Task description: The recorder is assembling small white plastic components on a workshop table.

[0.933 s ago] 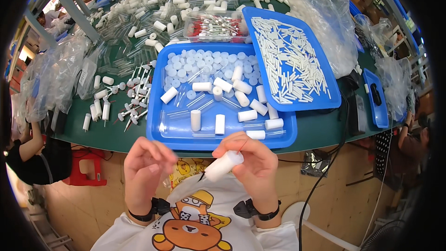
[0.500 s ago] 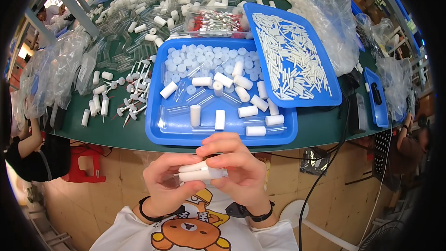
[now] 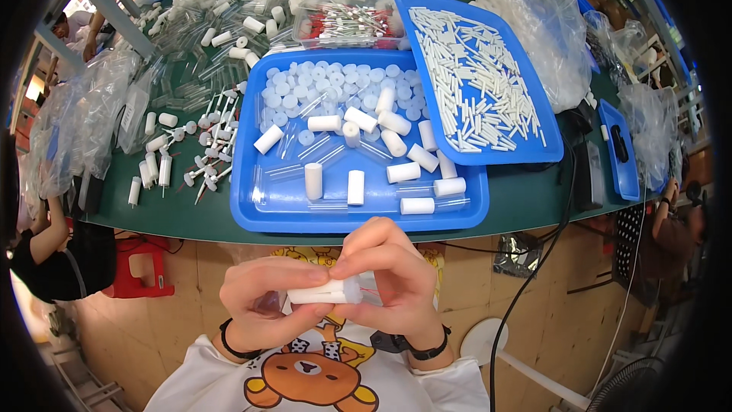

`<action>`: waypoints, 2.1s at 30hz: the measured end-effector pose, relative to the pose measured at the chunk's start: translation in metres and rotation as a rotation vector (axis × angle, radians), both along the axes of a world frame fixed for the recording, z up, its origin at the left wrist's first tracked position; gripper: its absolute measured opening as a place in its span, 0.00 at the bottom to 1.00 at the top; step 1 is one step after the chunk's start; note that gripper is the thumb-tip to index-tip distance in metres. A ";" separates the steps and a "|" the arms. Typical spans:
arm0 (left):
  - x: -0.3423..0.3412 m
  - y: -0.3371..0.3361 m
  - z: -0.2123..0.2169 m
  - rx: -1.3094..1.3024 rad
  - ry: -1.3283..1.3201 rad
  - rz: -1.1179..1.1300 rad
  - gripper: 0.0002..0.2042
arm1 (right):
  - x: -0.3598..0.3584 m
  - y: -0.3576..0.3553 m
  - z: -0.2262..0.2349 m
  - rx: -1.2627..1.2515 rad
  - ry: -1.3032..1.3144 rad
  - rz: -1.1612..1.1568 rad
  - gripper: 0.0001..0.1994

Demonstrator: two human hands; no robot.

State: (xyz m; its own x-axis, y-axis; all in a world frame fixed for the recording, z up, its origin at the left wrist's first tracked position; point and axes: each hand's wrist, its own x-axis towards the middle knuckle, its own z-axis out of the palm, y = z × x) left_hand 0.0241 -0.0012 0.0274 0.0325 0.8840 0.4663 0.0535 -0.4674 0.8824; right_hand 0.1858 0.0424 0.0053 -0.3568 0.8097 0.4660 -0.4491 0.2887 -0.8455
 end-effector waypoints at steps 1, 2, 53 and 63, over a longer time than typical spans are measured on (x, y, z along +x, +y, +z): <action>0.000 0.000 0.000 -0.022 0.012 0.009 0.16 | 0.000 0.000 0.000 0.009 -0.015 -0.029 0.16; 0.000 -0.001 0.001 -0.045 0.023 0.018 0.16 | 0.000 -0.001 0.001 0.018 -0.030 -0.058 0.16; -0.015 -0.005 -0.016 -0.254 -0.128 -0.132 0.21 | 0.004 -0.011 0.001 0.039 -0.161 -0.289 0.12; -0.033 -0.002 -0.003 -0.347 0.195 -0.168 0.15 | 0.005 -0.013 0.008 0.047 -0.155 -0.278 0.10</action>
State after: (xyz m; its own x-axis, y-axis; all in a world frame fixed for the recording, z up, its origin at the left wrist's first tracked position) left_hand -0.0085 -0.0036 0.0246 0.2471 0.9624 0.1129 0.1836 -0.1609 0.9698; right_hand 0.1911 0.0290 0.0138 -0.1947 0.8652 0.4621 -0.2143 0.4223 -0.8808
